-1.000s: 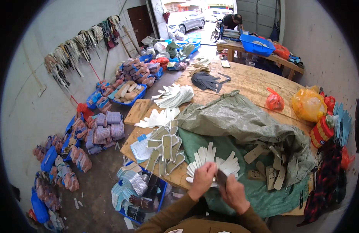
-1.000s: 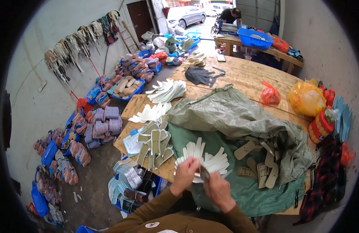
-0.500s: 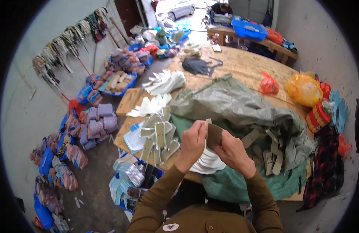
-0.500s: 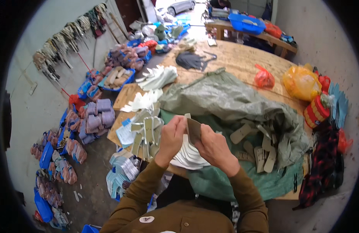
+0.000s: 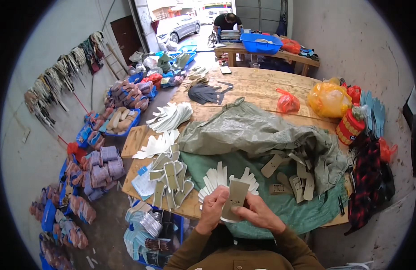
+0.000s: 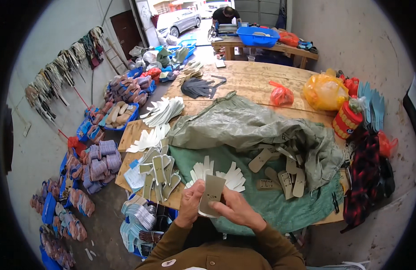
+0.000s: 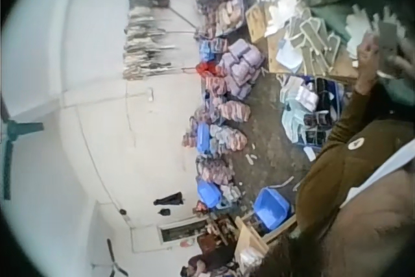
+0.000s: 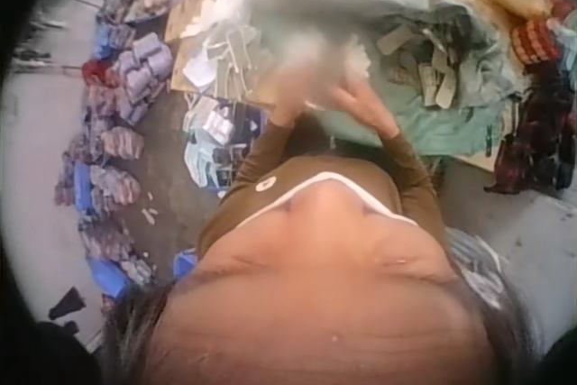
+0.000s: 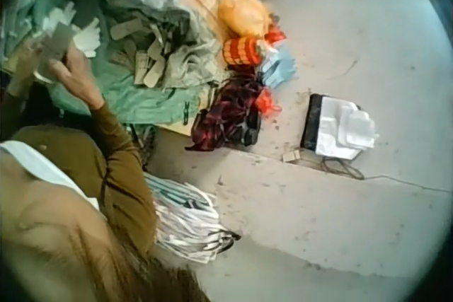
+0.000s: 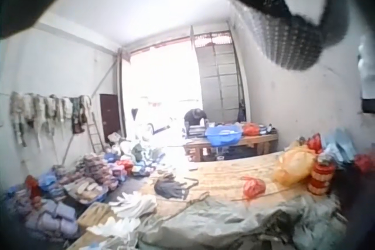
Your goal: The person repeatedly picks up a white shoe insole and a brown cardboard insert, aligns them, and presses them together. The person then places the assembled pair onto a pile on the table. This process is repeated continuously throughout the clip.
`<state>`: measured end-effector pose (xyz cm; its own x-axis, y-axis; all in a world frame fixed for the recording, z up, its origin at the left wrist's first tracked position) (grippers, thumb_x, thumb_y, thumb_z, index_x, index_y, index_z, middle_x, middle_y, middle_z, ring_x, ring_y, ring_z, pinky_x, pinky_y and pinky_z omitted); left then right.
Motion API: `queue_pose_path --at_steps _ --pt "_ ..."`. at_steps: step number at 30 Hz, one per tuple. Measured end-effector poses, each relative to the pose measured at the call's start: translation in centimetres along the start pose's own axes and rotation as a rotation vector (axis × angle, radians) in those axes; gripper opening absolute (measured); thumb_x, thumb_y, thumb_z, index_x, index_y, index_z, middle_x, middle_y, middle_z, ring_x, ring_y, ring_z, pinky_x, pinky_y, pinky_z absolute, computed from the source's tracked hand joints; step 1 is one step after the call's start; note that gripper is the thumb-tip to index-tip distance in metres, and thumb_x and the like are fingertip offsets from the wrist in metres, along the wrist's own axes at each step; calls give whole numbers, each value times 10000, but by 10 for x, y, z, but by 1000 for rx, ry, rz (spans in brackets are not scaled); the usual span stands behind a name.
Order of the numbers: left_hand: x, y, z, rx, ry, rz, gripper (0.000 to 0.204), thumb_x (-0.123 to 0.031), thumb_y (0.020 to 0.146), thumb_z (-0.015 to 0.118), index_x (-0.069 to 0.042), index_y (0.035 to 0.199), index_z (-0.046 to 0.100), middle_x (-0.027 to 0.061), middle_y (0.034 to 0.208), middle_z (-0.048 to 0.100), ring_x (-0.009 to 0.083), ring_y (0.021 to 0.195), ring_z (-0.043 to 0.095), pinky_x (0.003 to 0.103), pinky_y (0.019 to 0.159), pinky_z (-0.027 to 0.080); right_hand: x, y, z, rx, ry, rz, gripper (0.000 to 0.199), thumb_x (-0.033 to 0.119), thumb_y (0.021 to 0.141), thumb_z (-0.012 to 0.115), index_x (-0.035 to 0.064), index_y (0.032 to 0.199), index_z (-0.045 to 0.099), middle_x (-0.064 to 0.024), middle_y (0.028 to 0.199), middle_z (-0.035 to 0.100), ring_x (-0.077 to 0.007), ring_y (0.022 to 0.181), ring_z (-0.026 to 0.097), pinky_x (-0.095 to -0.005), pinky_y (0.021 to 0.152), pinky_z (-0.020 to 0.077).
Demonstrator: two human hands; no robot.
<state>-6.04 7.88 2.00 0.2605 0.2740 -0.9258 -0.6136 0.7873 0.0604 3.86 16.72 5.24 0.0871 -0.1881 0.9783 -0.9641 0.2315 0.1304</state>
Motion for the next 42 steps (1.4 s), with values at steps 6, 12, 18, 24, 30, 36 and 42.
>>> queue_pose_path --at_steps 6,12,18,24,30,36,42 --pt "4 0 0 -3 122 3 240 -220 1011 571 -38 866 628 -49 811 573 30 759 494 194 680 410 1 -11 8 -1 -146 37 457 187 888 619 -17 1264 458 -248 985 641 -421 914 643 -428 777 509" --pt "17 8 16 -16 -77 -108 221 -205 1007 567 -57 854 626 -46 789 575 32 720 484 202 646 408 -11 -23 1 36 -359 123 454 209 896 623 -17 1255 462 -238 976 640 -414 891 642 -424 768 506" --pt "33 5 12 64 -88 -148 258 -271 1013 557 -51 920 655 -36 829 601 45 785 527 223 735 435 -13 -31 -8 27 -187 132 463 208 888 643 0 1272 488 -227 1006 630 -371 898 634 -397 796 500" --pt "59 -25 2 231 18 -369 371 -352 1037 485 -40 1189 614 -3 992 642 67 921 592 238 777 474 -16 -25 -17 -39 -137 73 392 140 899 625 9 1246 497 -226 1037 629 -399 916 623 -403 793 499" --pt "66 -27 6 333 124 -470 399 -363 1036 493 -24 1217 601 -22 932 618 42 808 544 181 688 447 -21 -36 -11 8 -161 115 380 141 904 627 12 1232 485 -232 1026 631 -426 927 613 -422 781 495" --pt "42 -18 13 343 173 -407 456 -333 1068 417 52 1261 567 56 1115 635 111 1037 534 262 927 434 -9 -33 -7 -12 -277 60 414 137 888 639 21 1251 476 -234 1047 609 -454 915 596 -460 753 487" --pt "29 -12 27 445 549 -241 328 -238 998 559 11 1209 578 102 1033 657 198 936 604 302 835 477 -19 -41 -11 -74 -565 -94 316 68 827 652 -10 1085 487 -222 963 561 -443 853 573 -489 701 472"
Point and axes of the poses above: each hand's wrist, its own y-axis towards the middle knuckle, its own z-axis out of the palm, x = y × z, the point moved 7 cm from there along y, towards the middle knuckle
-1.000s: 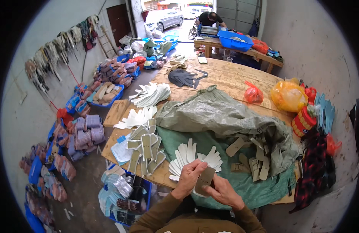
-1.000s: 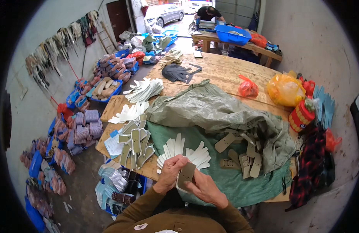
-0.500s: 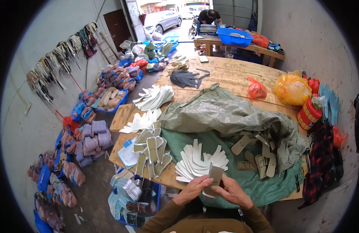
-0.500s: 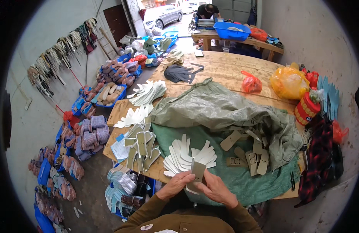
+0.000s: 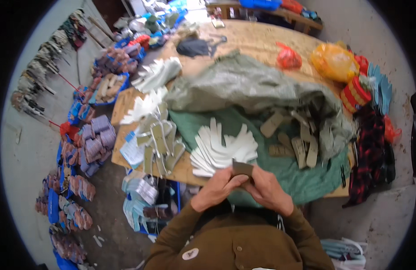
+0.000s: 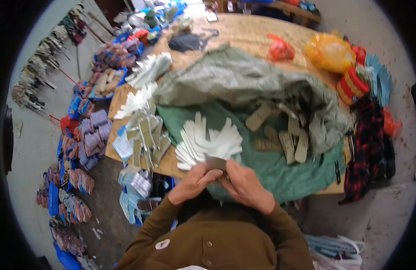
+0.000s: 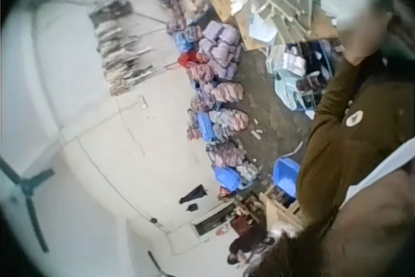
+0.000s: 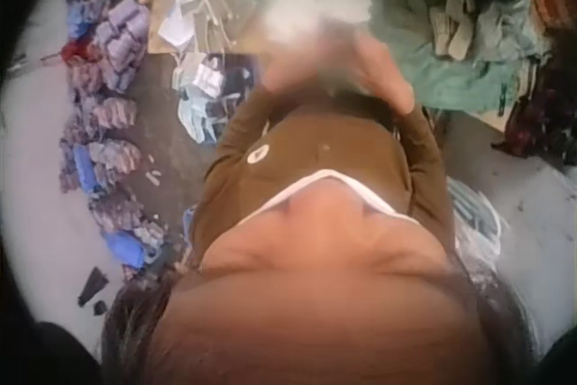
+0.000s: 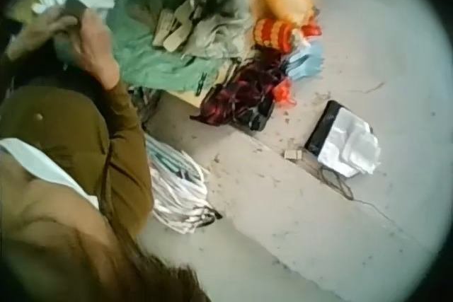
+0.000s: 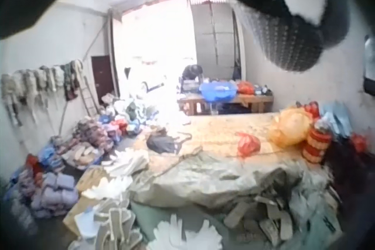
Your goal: The person repeatedly picks up a white shoe insole and a brown cardboard insert, aligns them, and presses them together. The person then places the assembled pair onto a pile on the table. This process is repeated continuously throughout the clip.
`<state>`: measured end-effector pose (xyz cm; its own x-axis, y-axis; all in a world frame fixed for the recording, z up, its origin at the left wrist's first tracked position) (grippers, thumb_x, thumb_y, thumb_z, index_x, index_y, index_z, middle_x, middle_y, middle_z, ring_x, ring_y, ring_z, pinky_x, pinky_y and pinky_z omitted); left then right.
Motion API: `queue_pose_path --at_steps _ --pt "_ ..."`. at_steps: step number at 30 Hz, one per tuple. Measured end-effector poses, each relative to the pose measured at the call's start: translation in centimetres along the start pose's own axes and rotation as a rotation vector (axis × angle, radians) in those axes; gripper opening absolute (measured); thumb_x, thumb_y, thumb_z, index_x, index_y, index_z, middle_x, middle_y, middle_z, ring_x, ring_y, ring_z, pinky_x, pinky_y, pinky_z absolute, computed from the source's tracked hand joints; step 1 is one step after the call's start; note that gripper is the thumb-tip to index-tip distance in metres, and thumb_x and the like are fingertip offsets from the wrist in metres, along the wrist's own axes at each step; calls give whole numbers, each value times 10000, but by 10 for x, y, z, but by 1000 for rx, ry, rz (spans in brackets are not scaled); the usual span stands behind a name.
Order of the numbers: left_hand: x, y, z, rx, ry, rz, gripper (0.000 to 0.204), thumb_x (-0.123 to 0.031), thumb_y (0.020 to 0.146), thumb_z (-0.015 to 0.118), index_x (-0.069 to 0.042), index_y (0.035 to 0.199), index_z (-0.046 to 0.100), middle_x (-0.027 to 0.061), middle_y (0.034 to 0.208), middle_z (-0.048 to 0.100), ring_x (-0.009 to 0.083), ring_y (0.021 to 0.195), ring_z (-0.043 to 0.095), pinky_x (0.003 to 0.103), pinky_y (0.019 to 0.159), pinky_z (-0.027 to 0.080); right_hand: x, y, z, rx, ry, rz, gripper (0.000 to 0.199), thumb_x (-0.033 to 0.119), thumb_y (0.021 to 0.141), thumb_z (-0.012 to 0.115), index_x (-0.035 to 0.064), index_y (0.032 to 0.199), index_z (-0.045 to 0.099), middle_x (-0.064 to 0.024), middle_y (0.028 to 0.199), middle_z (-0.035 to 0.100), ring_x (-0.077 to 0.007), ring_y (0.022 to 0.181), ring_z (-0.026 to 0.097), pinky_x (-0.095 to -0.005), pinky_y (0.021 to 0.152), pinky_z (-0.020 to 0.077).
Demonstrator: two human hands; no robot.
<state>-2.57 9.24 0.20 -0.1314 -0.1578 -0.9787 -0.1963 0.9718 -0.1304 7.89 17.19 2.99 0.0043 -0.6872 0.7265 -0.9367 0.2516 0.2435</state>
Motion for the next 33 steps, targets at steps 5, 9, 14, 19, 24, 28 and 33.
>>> queue_pose_path --at_steps 5,9,14,19,24,28,33 --pt "-29 -12 -5 -310 246 390 436 -38 838 728 -14 1243 569 212 1207 626 330 1061 644 358 880 515 13 2 -8 -219 82 -72 388 51 849 638 -30 1195 482 -188 1077 581 -365 911 618 -400 803 510" --pt "-29 -17 -11 -351 365 581 472 -36 794 774 -6 1196 530 295 1365 518 369 1196 596 377 940 522 -22 -14 -12 -283 613 252 408 80 933 588 -14 1318 492 -83 1150 602 -199 1015 610 -312 907 484" --pt "-15 -20 -2 -312 407 690 434 -61 766 801 -15 1030 458 334 1416 429 399 1156 613 400 872 567 -47 -4 24 -43 1004 433 270 126 989 571 -29 1207 611 -59 1124 656 -104 1019 592 -265 879 485" --pt "-12 -27 0 -331 493 657 309 9 816 693 -22 997 445 321 1429 417 419 1122 623 413 875 563 -51 3 13 -261 769 360 172 103 964 602 -40 1024 676 -65 908 707 -94 824 622 -258 735 501" --pt "3 -20 4 -402 488 616 254 13 855 634 -21 990 421 326 1412 439 417 1084 639 415 846 567 -22 0 9 -442 407 210 147 85 949 610 -35 1004 675 -104 839 700 -101 731 634 -274 648 508" --pt "8 -18 6 -430 513 576 311 20 842 657 -21 1017 403 338 1402 444 411 1067 651 411 817 574 -25 -2 15 -454 456 285 141 75 952 604 -33 998 681 -111 848 710 -117 730 649 -273 654 512" --pt "12 -15 5 -465 532 572 292 40 833 638 -14 1024 424 320 1345 512 399 1036 659 404 807 571 -24 -4 11 -410 557 345 159 70 956 595 -40 1027 685 -109 873 720 -107 760 655 -263 672 516"
Point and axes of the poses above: each hand's wrist, its own y-axis towards the middle knuckle, its own z-axis out of the palm, x = y × z, the point moved 7 cm from there along y, towards the middle knuckle
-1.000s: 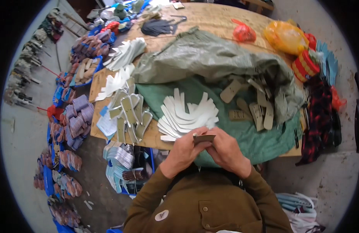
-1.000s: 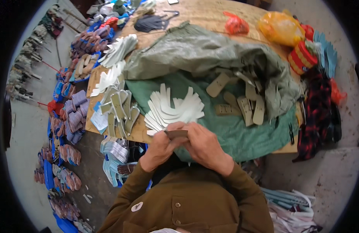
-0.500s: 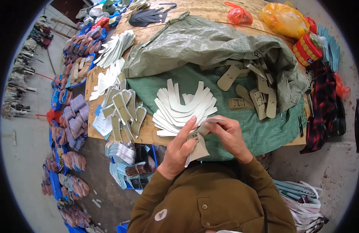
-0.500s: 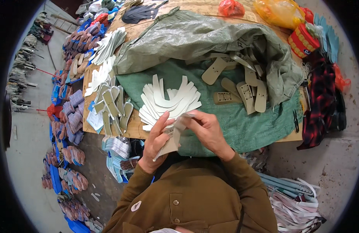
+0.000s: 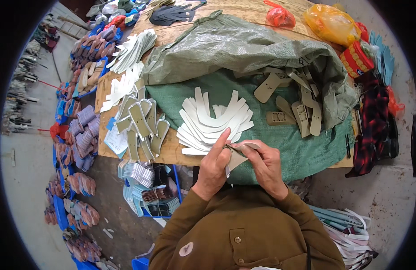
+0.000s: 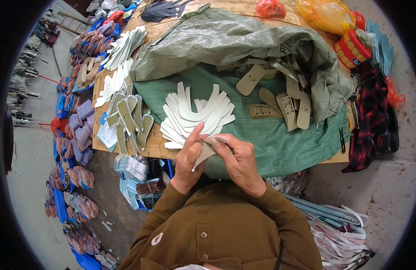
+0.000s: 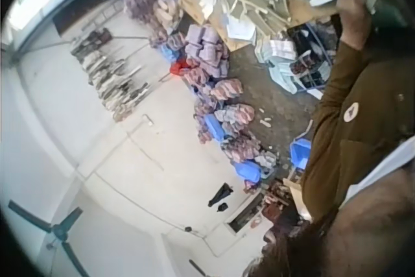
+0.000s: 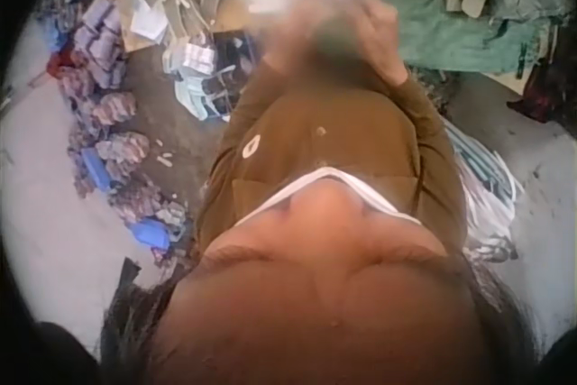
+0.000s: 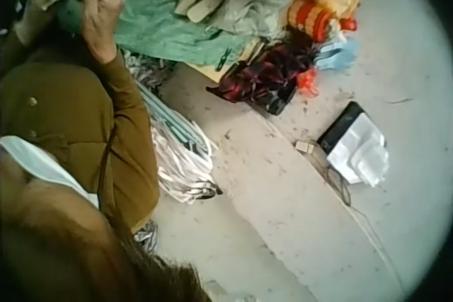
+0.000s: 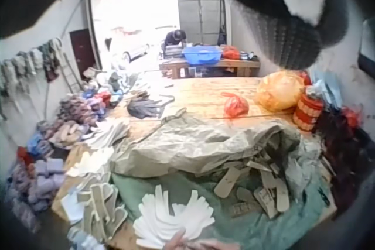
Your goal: The person repeatedly picks up a white shoe insole and a brown cardboard insert, aligns them, and presses them together. The person then places the assembled pair onto a pile on the table. This process is repeated continuously throughout the clip.
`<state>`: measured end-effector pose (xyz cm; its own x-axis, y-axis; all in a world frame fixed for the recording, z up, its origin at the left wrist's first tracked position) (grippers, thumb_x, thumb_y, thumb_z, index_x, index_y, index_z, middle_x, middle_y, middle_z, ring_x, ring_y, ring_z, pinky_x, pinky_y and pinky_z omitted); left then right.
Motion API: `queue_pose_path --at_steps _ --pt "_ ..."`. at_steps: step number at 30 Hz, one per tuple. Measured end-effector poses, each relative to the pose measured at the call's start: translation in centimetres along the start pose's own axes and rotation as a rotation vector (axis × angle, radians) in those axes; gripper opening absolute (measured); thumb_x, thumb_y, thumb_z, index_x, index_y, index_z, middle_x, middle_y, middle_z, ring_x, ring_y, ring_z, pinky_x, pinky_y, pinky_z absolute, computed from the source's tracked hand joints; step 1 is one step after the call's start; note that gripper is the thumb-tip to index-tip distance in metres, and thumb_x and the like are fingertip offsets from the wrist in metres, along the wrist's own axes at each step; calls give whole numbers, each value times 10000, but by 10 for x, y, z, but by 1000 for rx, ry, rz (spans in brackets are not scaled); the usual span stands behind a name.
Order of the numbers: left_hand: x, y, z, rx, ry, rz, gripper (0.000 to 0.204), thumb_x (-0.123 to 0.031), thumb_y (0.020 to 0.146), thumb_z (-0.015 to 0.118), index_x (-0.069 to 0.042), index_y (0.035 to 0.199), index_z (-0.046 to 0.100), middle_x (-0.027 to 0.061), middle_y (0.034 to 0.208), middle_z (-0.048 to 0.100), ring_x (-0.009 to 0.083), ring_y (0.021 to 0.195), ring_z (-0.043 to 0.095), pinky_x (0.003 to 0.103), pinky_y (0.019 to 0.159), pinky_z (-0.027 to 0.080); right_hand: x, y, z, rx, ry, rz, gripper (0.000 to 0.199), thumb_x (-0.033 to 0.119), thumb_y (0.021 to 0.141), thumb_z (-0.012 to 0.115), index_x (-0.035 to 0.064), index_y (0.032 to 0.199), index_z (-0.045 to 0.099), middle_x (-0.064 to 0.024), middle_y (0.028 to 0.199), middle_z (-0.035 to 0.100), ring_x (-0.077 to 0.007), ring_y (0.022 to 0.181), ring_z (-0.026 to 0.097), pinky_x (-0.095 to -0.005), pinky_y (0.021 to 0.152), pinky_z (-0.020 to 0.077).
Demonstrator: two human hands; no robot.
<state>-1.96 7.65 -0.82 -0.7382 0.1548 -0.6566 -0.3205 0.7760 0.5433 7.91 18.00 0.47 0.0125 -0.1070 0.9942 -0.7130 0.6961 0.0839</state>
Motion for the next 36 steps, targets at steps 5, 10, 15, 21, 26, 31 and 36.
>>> queue_pose_path --at_steps 5,10,15,21,26,31,36 --pt "-6 7 2 -17 89 24 205 51 787 590 -10 949 480 216 1208 608 360 960 659 397 779 563 1 -6 -4 10 149 100 216 73 987 516 -72 1057 660 -114 1015 709 -129 918 651 -256 801 520" --pt "-9 12 10 58 191 52 242 35 750 600 -24 960 494 145 1015 614 323 870 639 389 690 537 -6 -9 -12 0 277 280 282 140 1007 473 -43 1060 681 -76 1016 709 -123 945 645 -258 845 511" --pt "-5 15 11 122 252 47 251 10 753 612 -37 975 506 122 998 608 308 856 634 380 656 521 7 -9 -21 -30 349 291 339 212 1031 442 -39 1137 643 -96 1065 694 -152 980 654 -292 873 514" --pt "10 19 3 194 13 -384 187 -90 905 602 -3 1070 591 178 957 649 360 852 639 380 717 513 1 10 -39 -60 441 244 333 245 1025 503 -25 1157 646 -81 955 678 -127 820 647 -264 770 519" --pt "-1 24 13 291 -397 -583 276 -205 959 591 -15 1159 571 179 884 649 320 785 658 385 716 509 -46 21 -9 346 558 323 202 156 963 618 -21 1000 708 -28 858 636 -64 647 542 -215 582 437" --pt "-7 11 25 521 -634 -738 257 -214 976 571 -23 1148 576 62 996 648 134 899 601 283 811 485 -40 21 -14 248 375 364 238 173 952 631 25 766 632 31 610 538 -42 512 470 -207 463 358" --pt "2 -9 31 537 -569 -715 321 -258 980 593 -5 1177 592 42 1050 635 119 975 578 293 858 482 -30 20 -13 88 178 268 323 217 967 616 58 690 574 37 546 496 -24 483 442 -221 420 323"
Point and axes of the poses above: each hand's wrist, its own y-axis towards the middle knuckle, its own z-axis out of the palm, x = y × z, the point moved 7 cm from there along y, towards the middle knuckle
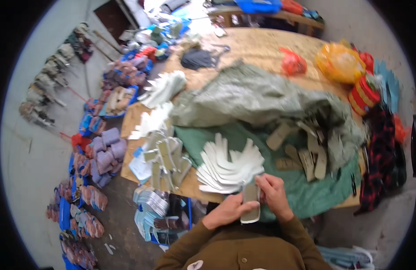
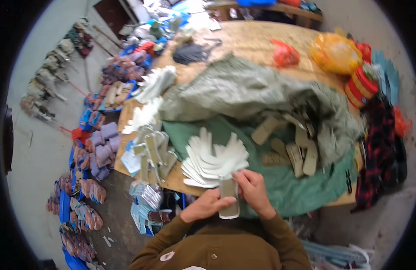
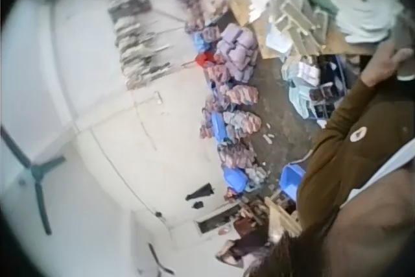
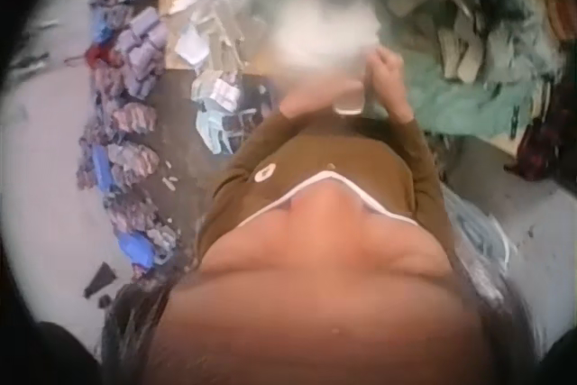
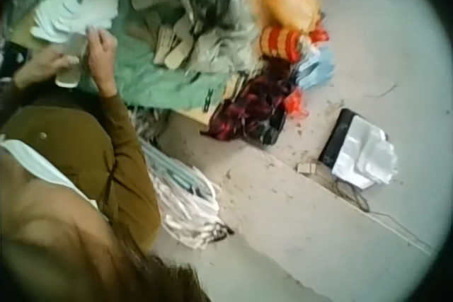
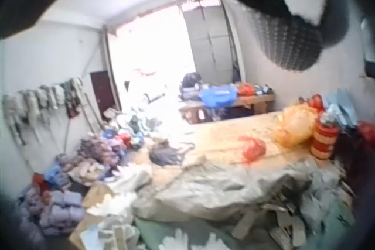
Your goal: The person repeatedly picks up a white shoe insole and a brown cardboard insert, aligns them, and presses them together. The person then places the assembled pair onto a pile on the table. This process is repeated continuously throughout the clip.
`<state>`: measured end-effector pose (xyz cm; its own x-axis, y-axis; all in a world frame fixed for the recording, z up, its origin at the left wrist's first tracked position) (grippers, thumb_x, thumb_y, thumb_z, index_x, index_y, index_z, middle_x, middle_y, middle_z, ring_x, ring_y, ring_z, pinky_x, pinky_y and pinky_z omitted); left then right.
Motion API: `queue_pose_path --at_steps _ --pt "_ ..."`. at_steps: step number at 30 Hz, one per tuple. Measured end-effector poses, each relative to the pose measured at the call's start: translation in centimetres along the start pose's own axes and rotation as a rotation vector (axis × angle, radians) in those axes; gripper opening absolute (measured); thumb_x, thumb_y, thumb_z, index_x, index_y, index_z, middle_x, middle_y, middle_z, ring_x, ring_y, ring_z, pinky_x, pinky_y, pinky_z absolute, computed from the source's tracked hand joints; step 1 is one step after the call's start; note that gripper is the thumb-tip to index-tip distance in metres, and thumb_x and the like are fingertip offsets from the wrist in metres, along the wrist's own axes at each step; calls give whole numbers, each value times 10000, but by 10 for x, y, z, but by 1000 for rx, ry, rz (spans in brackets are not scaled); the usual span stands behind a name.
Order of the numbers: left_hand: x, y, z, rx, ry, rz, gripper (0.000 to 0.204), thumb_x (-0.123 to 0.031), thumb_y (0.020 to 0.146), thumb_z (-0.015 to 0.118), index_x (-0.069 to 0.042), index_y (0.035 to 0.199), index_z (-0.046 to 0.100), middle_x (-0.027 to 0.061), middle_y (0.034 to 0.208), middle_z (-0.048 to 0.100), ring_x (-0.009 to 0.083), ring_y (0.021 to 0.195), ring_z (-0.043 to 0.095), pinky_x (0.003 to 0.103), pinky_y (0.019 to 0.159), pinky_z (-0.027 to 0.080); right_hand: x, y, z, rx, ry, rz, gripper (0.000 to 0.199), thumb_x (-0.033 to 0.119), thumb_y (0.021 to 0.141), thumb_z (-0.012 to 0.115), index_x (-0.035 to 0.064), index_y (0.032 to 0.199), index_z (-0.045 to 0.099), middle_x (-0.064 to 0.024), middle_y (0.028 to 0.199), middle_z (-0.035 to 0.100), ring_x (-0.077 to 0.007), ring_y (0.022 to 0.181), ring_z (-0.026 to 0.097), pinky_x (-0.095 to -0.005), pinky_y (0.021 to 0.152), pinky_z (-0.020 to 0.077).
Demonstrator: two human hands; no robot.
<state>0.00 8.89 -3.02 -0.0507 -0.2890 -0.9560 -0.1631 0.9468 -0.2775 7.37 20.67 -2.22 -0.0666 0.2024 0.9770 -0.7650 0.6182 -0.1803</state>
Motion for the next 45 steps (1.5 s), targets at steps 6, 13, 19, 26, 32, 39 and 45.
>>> queue_pose_path --at_steps 6,13,19,26,32,39,45 --pt "-20 15 -28 -416 166 276 346 -294 1020 504 28 1018 631 54 875 645 108 815 563 298 728 478 32 2 12 -243 -128 -295 333 201 952 636 25 681 556 6 546 497 -60 495 433 -257 452 342" --pt "0 17 -45 -539 -359 161 359 -323 1041 468 -18 973 644 8 867 603 52 804 511 232 709 441 5 0 26 78 -19 -237 129 93 917 666 25 835 592 -10 694 597 -47 620 522 -232 568 439" --pt "-25 14 -24 -578 -409 323 373 -342 1045 477 -6 1116 623 4 967 628 64 865 552 229 763 462 -1 -5 21 265 239 -88 199 40 908 663 59 1035 511 15 897 605 -34 814 571 -195 725 459" --pt "-6 20 -22 -586 -710 272 403 -400 1022 520 -27 1131 627 -19 904 610 53 801 552 207 681 458 13 -6 22 262 336 -110 284 67 909 658 47 1117 466 -19 908 619 -65 845 579 -215 741 453" --pt "14 0 -66 -307 -569 96 525 -391 935 653 -10 1285 562 106 1164 647 174 1043 626 320 944 488 39 -15 0 559 -141 92 188 120 904 692 40 992 546 -25 831 633 -57 738 568 -217 639 438" --pt "-34 -34 -7 594 -81 -258 332 -344 979 596 -13 984 608 41 704 648 115 595 633 251 529 489 21 -37 32 794 110 298 202 183 906 686 75 1004 546 45 783 548 -23 704 472 -214 606 375" --pt "-23 -27 4 464 -245 -215 256 -266 1014 532 -22 963 589 30 671 626 94 539 600 227 487 463 6 -36 17 590 275 394 154 204 944 618 86 921 523 58 838 530 -10 739 486 -185 644 390"
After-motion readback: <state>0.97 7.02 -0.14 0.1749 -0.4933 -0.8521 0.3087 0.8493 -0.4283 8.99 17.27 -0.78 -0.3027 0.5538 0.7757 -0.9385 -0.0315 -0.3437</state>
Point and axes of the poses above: each hand's wrist, its own y-axis towards the middle knuckle, its own z-axis out of the palm, x = y × z, the point moved 7 cm from there along y, towards the middle knuckle
